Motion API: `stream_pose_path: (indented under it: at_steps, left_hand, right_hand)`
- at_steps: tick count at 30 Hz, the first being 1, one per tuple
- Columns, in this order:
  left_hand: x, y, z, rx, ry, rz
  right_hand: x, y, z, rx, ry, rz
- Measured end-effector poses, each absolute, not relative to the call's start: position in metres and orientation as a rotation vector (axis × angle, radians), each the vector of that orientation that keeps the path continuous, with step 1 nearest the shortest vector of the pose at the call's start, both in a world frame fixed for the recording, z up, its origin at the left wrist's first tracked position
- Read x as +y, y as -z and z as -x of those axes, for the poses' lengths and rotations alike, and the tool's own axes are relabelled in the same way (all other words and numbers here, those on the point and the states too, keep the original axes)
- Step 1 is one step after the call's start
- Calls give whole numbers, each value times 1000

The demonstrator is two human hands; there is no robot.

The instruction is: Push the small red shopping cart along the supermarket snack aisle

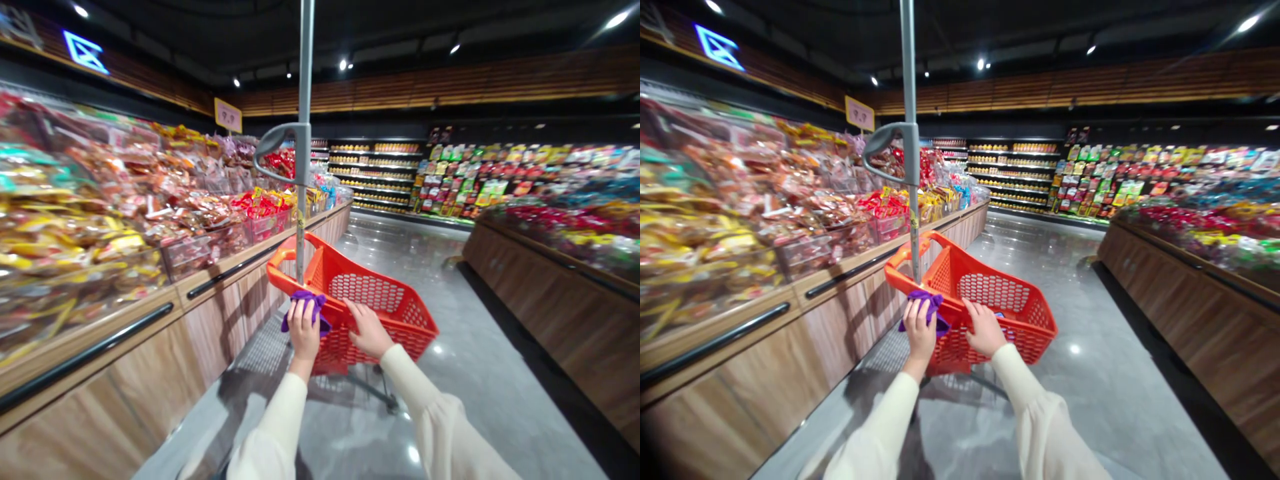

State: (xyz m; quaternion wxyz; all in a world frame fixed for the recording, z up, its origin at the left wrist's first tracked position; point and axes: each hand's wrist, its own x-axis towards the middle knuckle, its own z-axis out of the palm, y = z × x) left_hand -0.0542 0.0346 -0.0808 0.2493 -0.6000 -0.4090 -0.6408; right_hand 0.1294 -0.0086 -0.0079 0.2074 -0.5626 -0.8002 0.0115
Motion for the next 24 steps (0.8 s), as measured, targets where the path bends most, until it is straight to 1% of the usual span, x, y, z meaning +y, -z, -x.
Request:
stream_pose_path:
  at_steps: [3,5,10,12,14,18,20,24]
  left_hand:
    - [39,66,44,-1220,1934,1489]
    - [40,68,33,-1270,1946,1461]
    - [38,110,26,-1121,1588,1679]
    - [41,116,38,-1062,1496,1765]
    - [47,110,54,-1037,1480,1799]
    - [52,101,66,-1082,1554,1726]
    - [48,111,62,-1109,1507,1767]
    - [40,137,57,-1041,1282,1908]
  right_hand:
    - [-10,13,-123,-2205,-4,1590]
    - [-10,15,-114,-2192,15,1604]
    - [-12,16,-101,-2155,70,1600]
    - [-13,16,-102,-2151,108,1619]
    - [-14,18,-106,-2128,166,1674]
    - [-16,22,-106,-2097,220,1778]
    - [-16,22,-102,-2092,227,1793]
    - [-16,22,-99,-2103,231,1748]
